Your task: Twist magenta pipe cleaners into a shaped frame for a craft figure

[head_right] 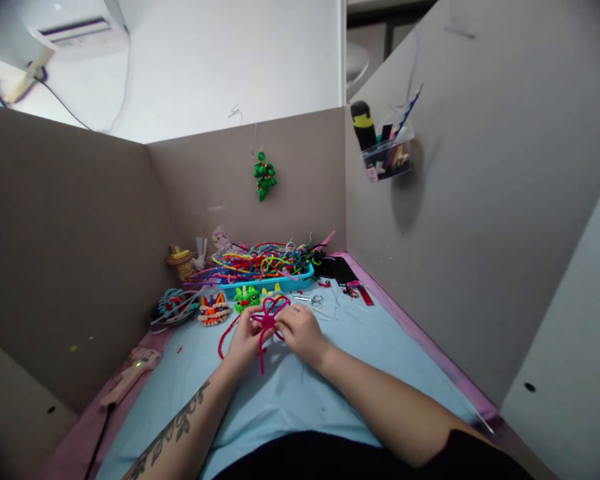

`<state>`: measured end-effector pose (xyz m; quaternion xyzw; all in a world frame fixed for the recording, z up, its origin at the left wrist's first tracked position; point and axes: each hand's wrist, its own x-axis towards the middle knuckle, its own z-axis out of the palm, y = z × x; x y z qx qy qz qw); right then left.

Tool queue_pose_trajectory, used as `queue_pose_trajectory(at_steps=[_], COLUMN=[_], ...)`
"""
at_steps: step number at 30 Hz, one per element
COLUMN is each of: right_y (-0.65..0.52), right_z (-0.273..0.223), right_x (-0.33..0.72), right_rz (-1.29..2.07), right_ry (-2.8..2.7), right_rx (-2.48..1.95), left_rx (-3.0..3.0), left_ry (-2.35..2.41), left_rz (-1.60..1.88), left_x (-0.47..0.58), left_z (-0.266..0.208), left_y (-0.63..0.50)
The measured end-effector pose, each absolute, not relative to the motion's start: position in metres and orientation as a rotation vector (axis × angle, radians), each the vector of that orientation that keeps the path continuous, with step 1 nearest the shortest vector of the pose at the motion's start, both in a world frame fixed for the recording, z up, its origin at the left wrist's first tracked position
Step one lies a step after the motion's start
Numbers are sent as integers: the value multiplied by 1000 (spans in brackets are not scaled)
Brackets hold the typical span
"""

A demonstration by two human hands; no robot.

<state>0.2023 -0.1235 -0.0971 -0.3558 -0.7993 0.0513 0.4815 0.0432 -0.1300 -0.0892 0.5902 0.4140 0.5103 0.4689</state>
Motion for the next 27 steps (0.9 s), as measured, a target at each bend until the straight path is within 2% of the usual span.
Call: queue_pose_trajectory(at_steps=[9, 17, 27], right_y=[-131, -128, -131], right_z=[-92, -93, -92], right_x=[195, 196, 197], right_rz=[32, 123, 54], right_ry=[-1923, -1860, -1889], right_rx=[-932, -946, -829], left_rx=[1455, 1455, 1533], left_ry=[968, 971, 1041], left_rz=[1275, 1322, 1334], left_x=[47, 43, 46], left_z=[-84, -92, -94], left_y=[-138, -130, -131])
